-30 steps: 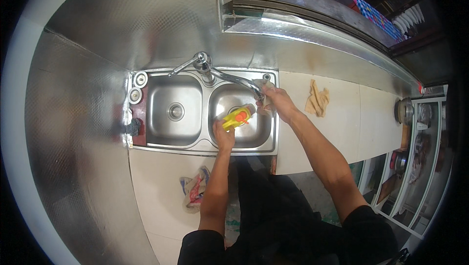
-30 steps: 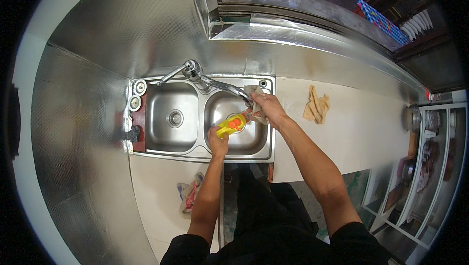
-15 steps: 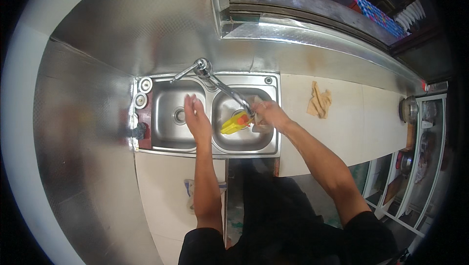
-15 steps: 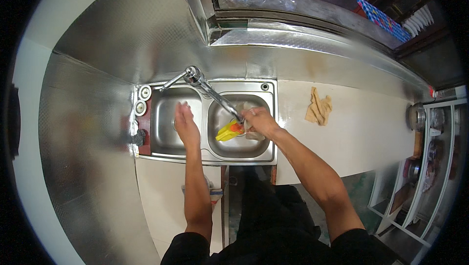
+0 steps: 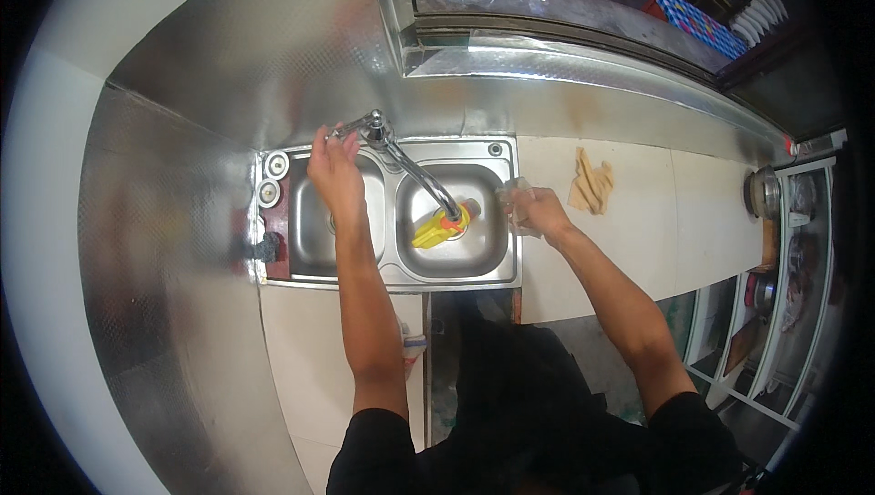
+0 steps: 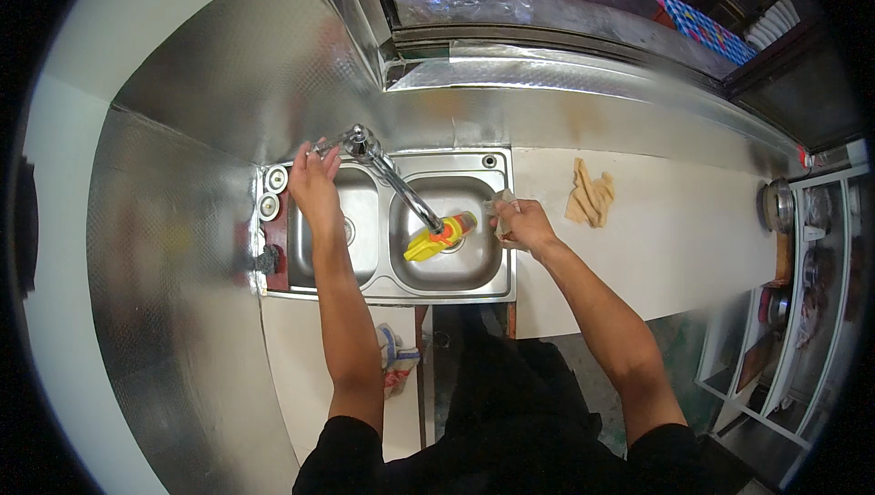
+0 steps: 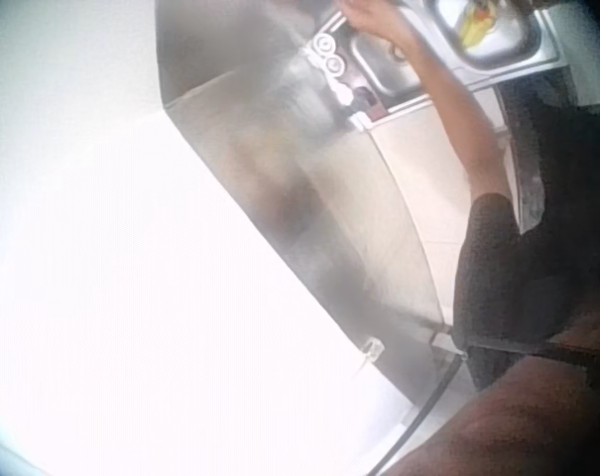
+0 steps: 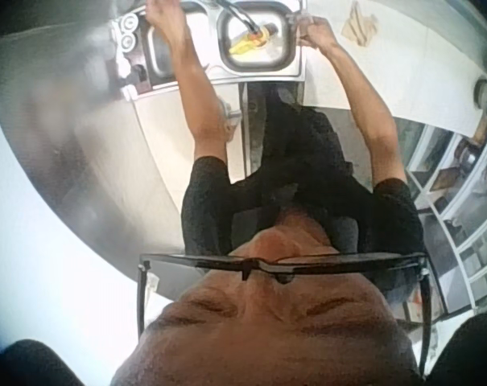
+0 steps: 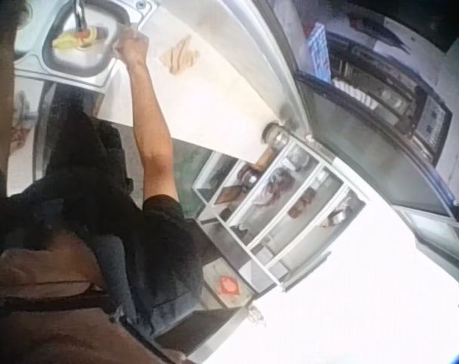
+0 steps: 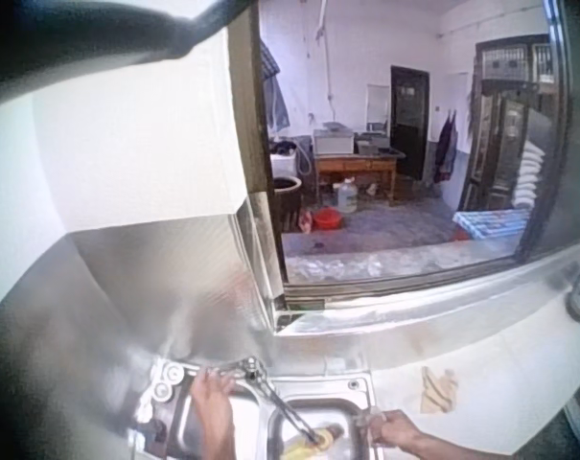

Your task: The person cleans a kitchen sink and countertop using a yellow bottle of liquid soap and a cloth. They apply soap to the cloth, scrub the sink basin and faucet, and wipe the surrounding counter area. The person rinses the cloth under running water multiple times and wrings it out before continuing to wipe the surfaces.

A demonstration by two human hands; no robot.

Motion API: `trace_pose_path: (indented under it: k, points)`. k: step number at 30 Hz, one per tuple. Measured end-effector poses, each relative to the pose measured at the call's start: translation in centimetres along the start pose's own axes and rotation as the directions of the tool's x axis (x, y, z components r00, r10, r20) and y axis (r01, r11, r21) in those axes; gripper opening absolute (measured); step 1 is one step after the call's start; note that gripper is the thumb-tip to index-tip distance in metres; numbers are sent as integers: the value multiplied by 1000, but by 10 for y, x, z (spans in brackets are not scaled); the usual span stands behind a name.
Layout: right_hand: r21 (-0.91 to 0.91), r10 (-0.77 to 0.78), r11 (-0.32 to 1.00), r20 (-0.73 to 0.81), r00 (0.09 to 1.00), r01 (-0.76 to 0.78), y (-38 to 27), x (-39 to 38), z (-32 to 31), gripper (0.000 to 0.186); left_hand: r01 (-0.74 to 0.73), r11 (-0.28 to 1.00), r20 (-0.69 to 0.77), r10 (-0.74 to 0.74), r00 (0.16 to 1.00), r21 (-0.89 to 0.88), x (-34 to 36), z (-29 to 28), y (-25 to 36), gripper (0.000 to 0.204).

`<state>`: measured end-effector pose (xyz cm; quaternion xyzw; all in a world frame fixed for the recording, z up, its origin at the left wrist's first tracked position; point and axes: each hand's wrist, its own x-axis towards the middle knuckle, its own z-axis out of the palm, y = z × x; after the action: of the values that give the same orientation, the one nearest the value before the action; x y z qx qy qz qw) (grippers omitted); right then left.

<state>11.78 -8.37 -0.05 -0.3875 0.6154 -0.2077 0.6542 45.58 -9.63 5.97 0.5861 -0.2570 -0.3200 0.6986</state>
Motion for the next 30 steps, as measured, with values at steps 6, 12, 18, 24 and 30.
trace_pose_path:
  k: [6, 12, 18, 24, 30]
  points:
    - [91, 8, 996, 33, 999, -11, 9, -3, 8, 31, -71, 988, 56, 64, 996, 137, 13, 0, -2, 36]
    - [187, 13, 981, 187, 982, -48, 7, 14, 36, 31, -75, 987, 103, 60, 993, 145, 17, -2, 0, 32]
    - [315, -11, 938, 448, 894, -146, 22, 33, 68, 35, -15, 998, 100, 10, 995, 56, 15, -5, -1, 33]
    - [-219, 10, 975, 162, 987, 26, 15, 25, 26, 34, 43, 999, 40, -44, 998, 21, 6, -12, -3, 36]
    - [-194, -8, 979, 252, 968, 58, -10, 6, 60, 33, 284, 940, 99, -306, 947, 191, -55, -75, -119, 43]
